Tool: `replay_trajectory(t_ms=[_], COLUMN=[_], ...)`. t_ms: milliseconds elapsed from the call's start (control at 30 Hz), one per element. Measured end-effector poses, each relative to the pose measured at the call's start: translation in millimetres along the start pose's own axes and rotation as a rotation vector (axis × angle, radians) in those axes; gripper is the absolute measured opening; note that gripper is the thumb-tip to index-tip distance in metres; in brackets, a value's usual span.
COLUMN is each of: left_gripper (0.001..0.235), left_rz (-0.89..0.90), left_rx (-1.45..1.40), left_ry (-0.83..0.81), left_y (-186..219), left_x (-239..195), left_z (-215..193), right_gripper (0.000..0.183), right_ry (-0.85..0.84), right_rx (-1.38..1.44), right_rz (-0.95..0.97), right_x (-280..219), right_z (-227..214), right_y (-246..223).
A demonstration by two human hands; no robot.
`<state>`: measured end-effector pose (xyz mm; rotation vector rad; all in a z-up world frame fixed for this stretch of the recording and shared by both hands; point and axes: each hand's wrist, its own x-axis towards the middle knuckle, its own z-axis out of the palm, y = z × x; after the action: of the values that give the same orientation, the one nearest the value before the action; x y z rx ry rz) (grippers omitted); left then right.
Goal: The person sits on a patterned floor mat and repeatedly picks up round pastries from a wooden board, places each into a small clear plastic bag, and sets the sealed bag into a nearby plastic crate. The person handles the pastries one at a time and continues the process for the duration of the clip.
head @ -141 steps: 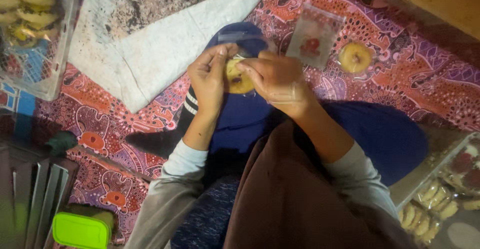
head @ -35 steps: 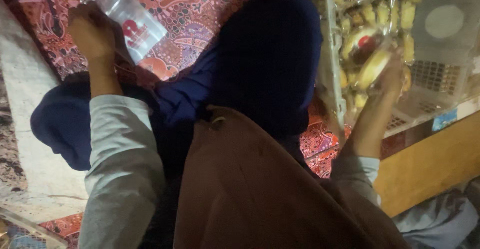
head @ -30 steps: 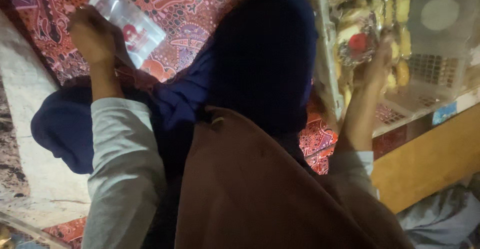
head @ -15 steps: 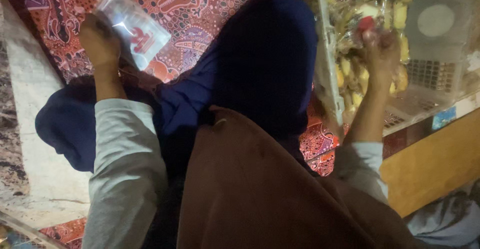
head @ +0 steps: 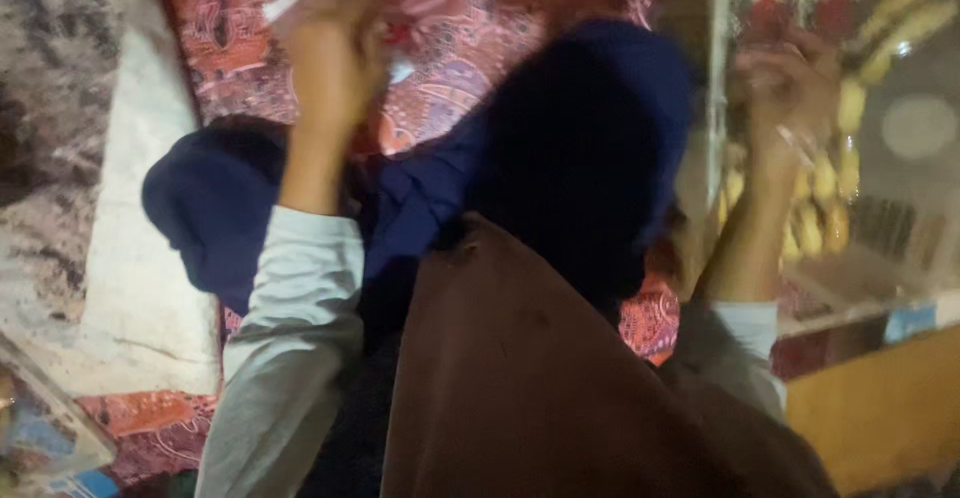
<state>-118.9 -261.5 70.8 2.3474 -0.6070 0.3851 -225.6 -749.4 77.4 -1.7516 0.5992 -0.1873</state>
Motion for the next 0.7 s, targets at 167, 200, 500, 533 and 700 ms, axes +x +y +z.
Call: replay_trajectory(t_ms=[167,200,500,533,700], left_gripper=[0.025,0.025,0.054,0.046,0.013], left_rz=[-0.076,-0.069,-0.384,-0.403,-0.492], left_rx=[-0.021,-0.007,-0.317,-0.349,-0.328], left_ry=[-0.006,-0.001,0.566,0.551,0.565], left_y=[45,50,66,63,49], left_x=[5,10,44,50,86], left_z=[-7,-10,-38,-39,-28], right_gripper=[0.045,0.059,0.018,0.014,0.026], right_ry=[-0.578,-0.538,-0.619,-0.556,-0.241], right_rx=[-0.414,-0.373,-0.335,-0.391,-0.331], right_rz=[-0.369,-0.845,-1.04,-1.049,-1.211], right_x=[-37,-39,-37,-39,-61], right_z=[105,146,269,271,271], right_y=[-89,-100,-171,-181,-221])
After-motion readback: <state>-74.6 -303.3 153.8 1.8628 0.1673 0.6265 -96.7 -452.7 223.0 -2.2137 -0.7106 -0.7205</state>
